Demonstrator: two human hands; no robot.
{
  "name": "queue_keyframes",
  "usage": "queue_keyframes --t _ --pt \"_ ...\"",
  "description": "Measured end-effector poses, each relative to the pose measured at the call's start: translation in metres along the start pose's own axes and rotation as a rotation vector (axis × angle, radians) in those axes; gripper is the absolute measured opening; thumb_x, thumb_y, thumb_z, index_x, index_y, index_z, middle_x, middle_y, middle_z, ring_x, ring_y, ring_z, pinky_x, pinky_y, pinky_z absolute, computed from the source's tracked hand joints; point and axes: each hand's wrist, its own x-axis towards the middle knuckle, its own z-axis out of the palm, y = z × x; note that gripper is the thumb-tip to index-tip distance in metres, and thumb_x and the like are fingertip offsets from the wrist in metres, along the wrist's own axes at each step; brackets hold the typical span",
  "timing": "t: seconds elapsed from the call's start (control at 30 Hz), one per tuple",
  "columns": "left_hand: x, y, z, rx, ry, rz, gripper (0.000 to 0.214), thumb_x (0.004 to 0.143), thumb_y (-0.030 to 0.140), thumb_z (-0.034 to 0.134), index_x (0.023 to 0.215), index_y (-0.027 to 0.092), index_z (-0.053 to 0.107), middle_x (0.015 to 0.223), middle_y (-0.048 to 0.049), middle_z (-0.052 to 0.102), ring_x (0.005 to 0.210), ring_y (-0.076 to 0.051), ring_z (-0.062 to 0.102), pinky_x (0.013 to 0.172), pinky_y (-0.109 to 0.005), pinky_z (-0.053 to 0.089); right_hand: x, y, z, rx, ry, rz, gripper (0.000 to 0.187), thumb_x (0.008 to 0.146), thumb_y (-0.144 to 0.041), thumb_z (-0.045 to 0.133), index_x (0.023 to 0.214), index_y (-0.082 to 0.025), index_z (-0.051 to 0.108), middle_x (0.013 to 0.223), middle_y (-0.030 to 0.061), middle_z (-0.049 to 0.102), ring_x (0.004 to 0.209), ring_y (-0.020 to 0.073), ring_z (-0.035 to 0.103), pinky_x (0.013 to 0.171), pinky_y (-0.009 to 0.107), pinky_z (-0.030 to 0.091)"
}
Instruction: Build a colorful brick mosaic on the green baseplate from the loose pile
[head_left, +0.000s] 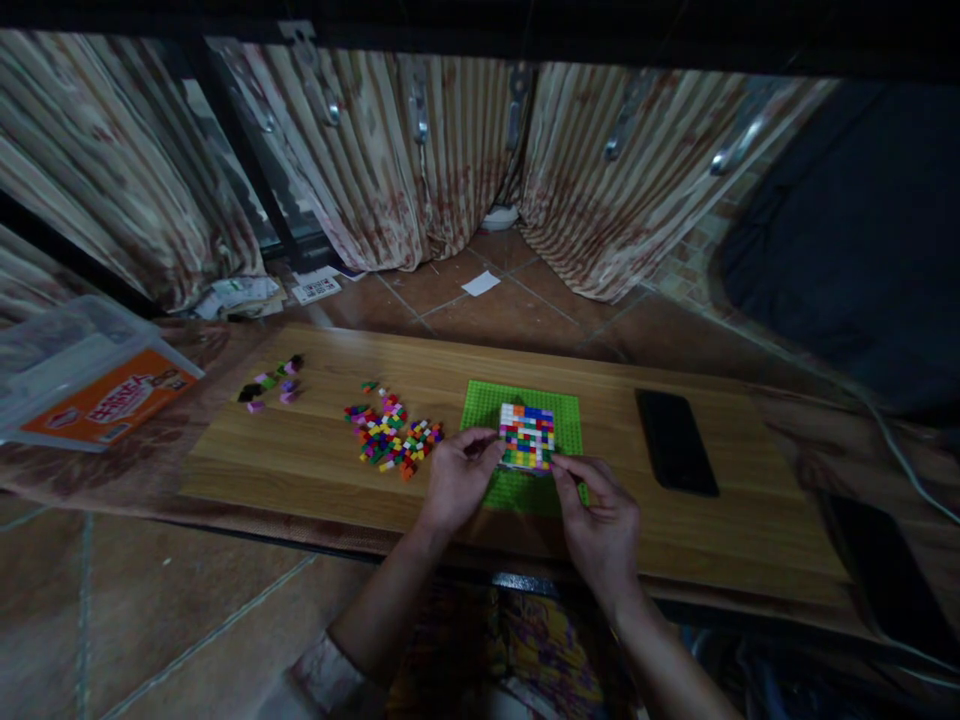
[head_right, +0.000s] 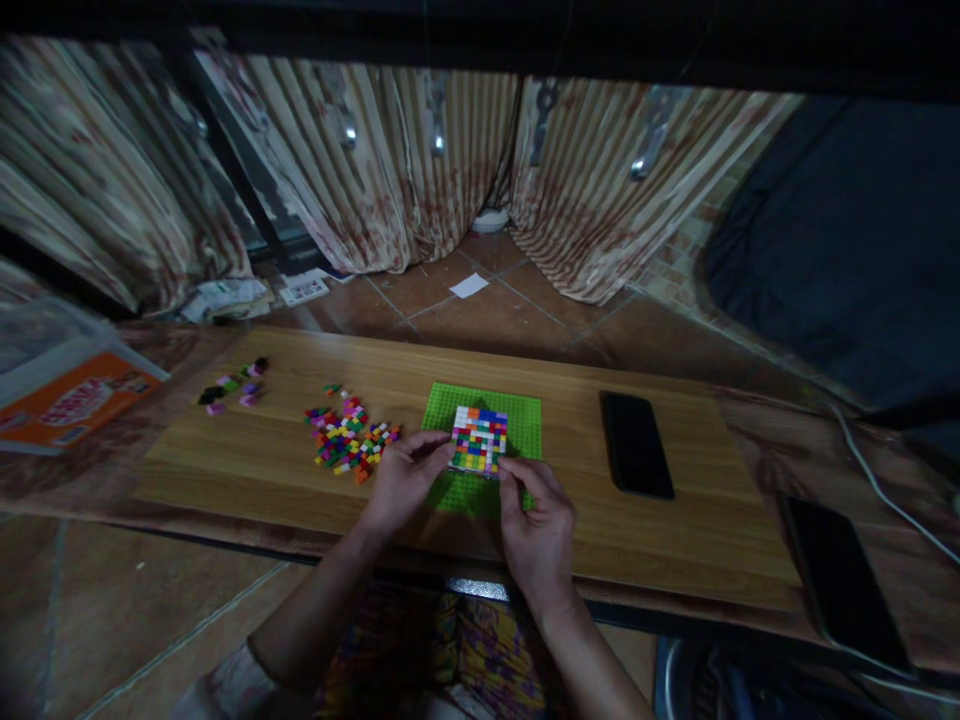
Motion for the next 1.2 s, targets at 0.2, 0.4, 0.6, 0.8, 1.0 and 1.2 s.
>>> queue_keyframes --t 0.2,0.4,0.6,0.8,1.0,1.2 --pt "-0.001 0.007 0.003 -0.010 0.021 -0.023 0.017 0.071 0.029 0.067 0.082 0.016 0.069 0.079 -0.0029 0.071 0.069 -0.015 0.065 0.063 -0.025 0.052 -0.003 0.000 0.000 0.003 0.002 0.001 0.017 0.086 -0.028 0.055 0.091 -0.020 0.069 0.087 0.0058 0.067 0.083 0.0184 0.063 0.075 0.034 0.050" --pt "-0.005 0.006 -0.005 -0.094 0.077 -0.062 0.025 0.075 0.038 0.063 0.082 0.014 0.067 0.071 -0.0014 0.067 0.061 -0.013 0.061 0.056 -0.023 0.050 -0.004 -0.005 -0.007 0.008 0.012 -0.011 0.016 0.084 -0.027 0.057 0.090 -0.020 0.069 0.088 0.0054 0.066 0.084 0.0183 0.063 0.075 0.032 0.049" --pt "-0.040 -0.004 -0.051 0.067 0.132 0.015 0.022 0.080 0.034 0.058 0.086 0.016 0.068 0.075 -0.0018 0.068 0.069 -0.014 0.062 0.064 -0.024 0.050 -0.015 -0.007 -0.013 -0.012 0.006 -0.028 0.014 0.084 -0.027 0.058 0.091 -0.022 0.069 0.089 0.0045 0.066 0.083 0.0182 0.063 0.072 0.031 0.050" --pt "-0.082 -0.013 -0.093 0.389 0.208 0.055 0.023 0.083 0.032 0.055 0.097 0.018 0.067 0.088 -0.0033 0.071 0.078 -0.017 0.066 0.073 -0.027 0.051 -0.042 -0.031 0.013 -0.055 -0.261 -0.122 0.015 0.087 -0.021 0.053 0.093 -0.024 0.067 0.090 0.0030 0.067 0.083 0.0162 0.063 0.074 0.028 0.050" --pt "-0.078 -0.015 -0.105 0.502 0.273 0.050 0.022 0.082 0.027 0.053 0.098 0.017 0.065 0.093 -0.0048 0.071 0.085 -0.018 0.066 0.078 -0.027 0.050 -0.034 -0.044 0.080 -0.154 -0.472 -0.225 0.023 0.088 -0.016 0.046 0.099 -0.021 0.065 0.088 0.0049 0.065 0.083 0.0168 0.061 0.076 0.028 0.049" --pt "-0.072 -0.011 -0.101 0.607 0.202 0.077 0.021 0.082 0.017 0.050 0.098 0.020 0.062 0.096 -0.0038 0.068 0.089 -0.016 0.063 0.081 -0.026 0.047 -0.007 -0.035 0.128 -0.295 -0.498 -0.265 0.022 0.086 -0.013 0.048 0.098 -0.021 0.065 0.094 0.0065 0.062 0.092 0.0191 0.058 0.083 0.031 0.047"
